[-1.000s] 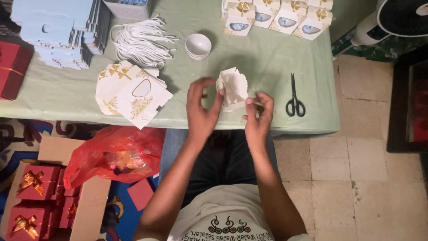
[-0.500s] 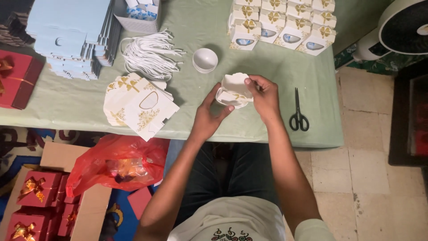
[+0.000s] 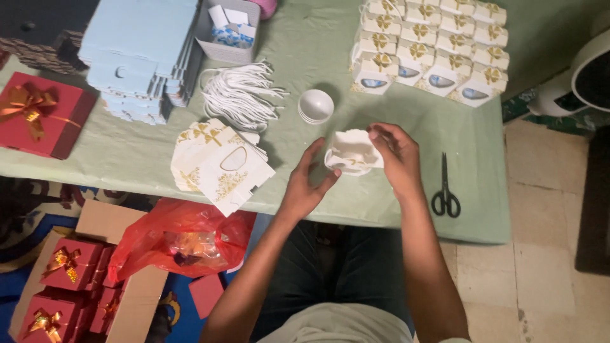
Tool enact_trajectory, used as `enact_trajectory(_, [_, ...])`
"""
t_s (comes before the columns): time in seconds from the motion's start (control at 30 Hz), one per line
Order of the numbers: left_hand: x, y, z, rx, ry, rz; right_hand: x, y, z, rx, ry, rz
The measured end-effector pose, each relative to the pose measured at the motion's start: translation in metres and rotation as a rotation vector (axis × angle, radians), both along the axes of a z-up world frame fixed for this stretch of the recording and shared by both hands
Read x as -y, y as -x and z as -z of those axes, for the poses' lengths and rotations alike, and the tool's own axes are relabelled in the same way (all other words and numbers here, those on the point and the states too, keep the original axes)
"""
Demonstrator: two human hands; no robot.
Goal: Assembling small decorative gift boxes by folding cardboard, threading white cord handles through holes, and packing them with small items.
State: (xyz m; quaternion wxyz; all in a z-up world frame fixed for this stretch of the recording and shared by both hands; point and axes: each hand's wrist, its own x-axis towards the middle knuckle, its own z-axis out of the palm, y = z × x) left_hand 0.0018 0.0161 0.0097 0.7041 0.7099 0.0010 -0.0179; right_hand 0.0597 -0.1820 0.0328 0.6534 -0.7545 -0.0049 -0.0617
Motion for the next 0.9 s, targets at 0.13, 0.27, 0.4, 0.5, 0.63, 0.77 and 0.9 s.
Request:
enact_trajectory(0.13, [-0.034,-0.032,0.023,0.075,-0.05,-0.114,0.0,0.002,-0.026,0.042,0.056,0.011])
enact_trajectory(0.27, [-0.088,-0.082,0.002,0.107,-0.156,-0.218,-0.005,-0.014,-0.043,0.006,0.1,-0.017])
enact_trajectory(0.4, [-0.154,-0.16,-0.004,0.228,-0.489,-0.353,-0.027,-0.034,-0.077,0.044,0.189,-0.138])
enact_trajectory(0.5, [-0.189,-0.24,0.013,0.317,-0.656,-0.38,-0.039,-0.053,-0.072,0.018,0.183,-0.2])
enact_trajectory(0.63, [-0.209,-0.323,0.045,0.322,-0.845,-0.315,-0.05,-0.066,-0.073,-0.044,0.164,-0.256])
enact_trajectory(0.77, [-0.204,-0.356,0.055,0.114,-0.95,-0.126,-0.056,-0.076,-0.078,-0.204,0.215,-0.328])
enact_trajectory(0.9, [-0.204,-0.377,0.06,0.142,-1.18,-0.082,-0.059,-0.085,-0.081,-0.282,0.261,-0.379])
